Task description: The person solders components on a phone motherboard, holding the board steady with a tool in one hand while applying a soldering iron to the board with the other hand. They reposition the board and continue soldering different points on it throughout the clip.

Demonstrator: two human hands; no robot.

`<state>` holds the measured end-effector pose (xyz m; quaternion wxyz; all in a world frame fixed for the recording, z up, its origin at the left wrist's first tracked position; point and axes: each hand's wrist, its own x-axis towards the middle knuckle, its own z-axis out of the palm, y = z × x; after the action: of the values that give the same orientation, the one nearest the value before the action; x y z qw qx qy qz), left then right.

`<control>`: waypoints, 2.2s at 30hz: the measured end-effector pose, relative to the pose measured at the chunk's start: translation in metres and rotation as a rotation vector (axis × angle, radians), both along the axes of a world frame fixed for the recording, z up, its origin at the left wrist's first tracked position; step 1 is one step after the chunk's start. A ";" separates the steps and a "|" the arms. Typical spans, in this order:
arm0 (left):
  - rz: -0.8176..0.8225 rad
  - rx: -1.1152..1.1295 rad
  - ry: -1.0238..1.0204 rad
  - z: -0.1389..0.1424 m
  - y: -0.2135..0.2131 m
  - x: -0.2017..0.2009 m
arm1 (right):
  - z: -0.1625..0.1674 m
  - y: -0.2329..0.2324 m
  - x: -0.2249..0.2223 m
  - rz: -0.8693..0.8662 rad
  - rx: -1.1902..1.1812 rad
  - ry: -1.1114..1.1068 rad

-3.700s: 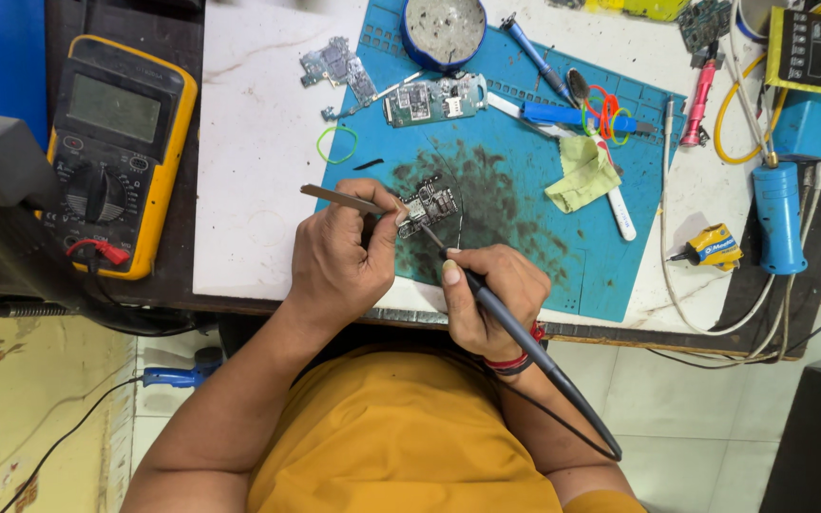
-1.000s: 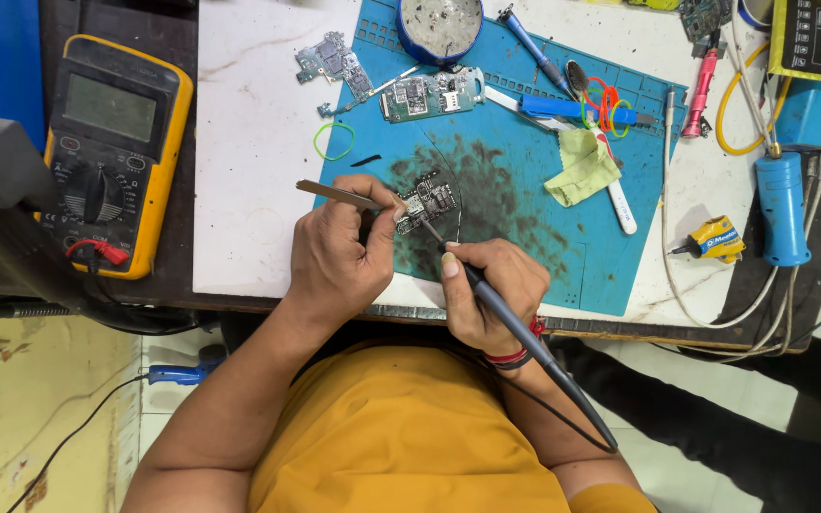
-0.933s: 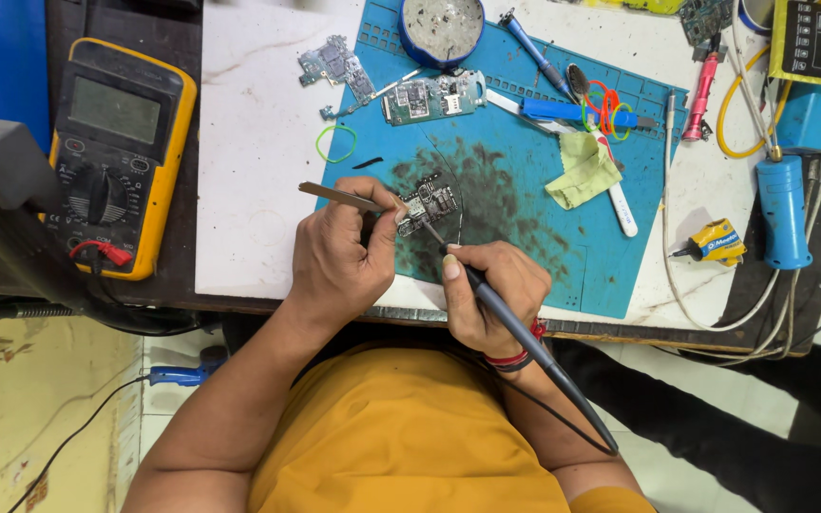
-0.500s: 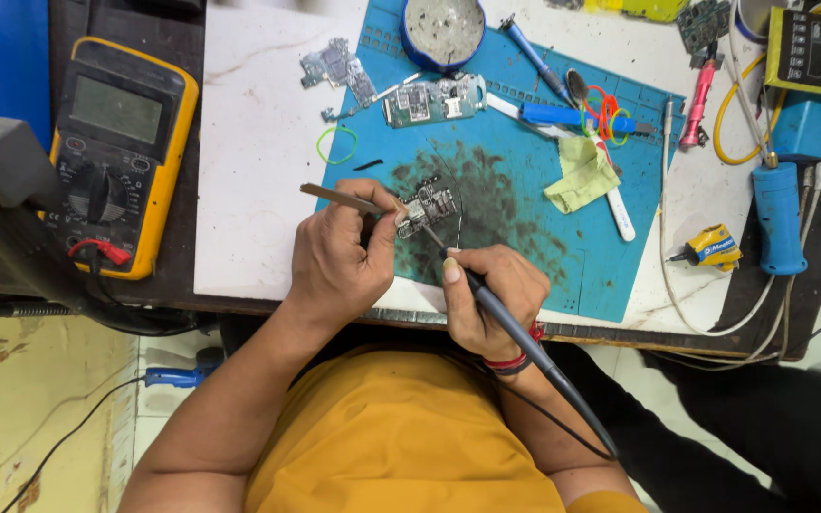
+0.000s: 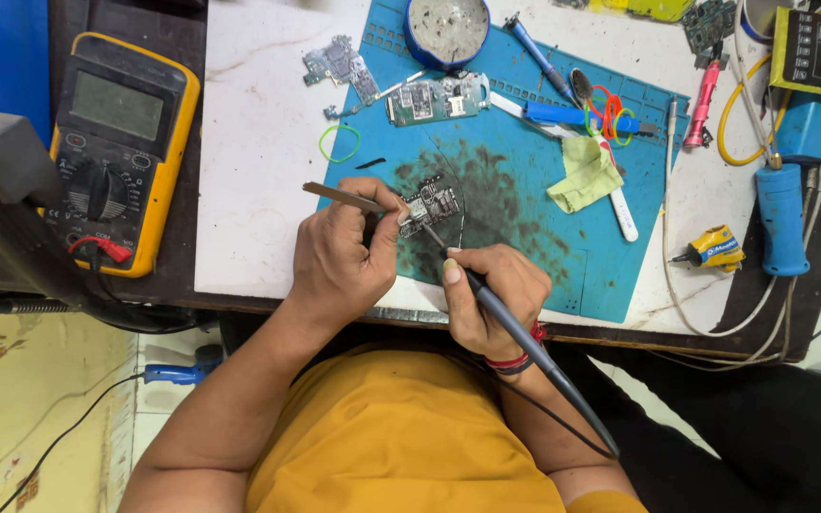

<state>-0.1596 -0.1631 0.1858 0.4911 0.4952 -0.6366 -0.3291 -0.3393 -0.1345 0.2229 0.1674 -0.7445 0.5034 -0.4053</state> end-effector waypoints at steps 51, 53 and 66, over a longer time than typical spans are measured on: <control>0.000 0.017 0.125 0.002 0.003 0.002 | 0.000 -0.005 0.001 -0.025 -0.034 0.137; 0.008 0.009 0.060 0.002 0.002 0.001 | 0.001 -0.008 0.005 -0.014 -0.043 0.232; 0.020 -0.026 0.009 0.002 0.001 0.000 | -0.005 -0.003 0.008 -0.143 -0.092 0.275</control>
<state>-0.1597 -0.1618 0.1873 0.5038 0.4935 -0.6336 -0.3181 -0.3312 -0.1377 0.2176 0.0332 -0.7621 0.5542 -0.3330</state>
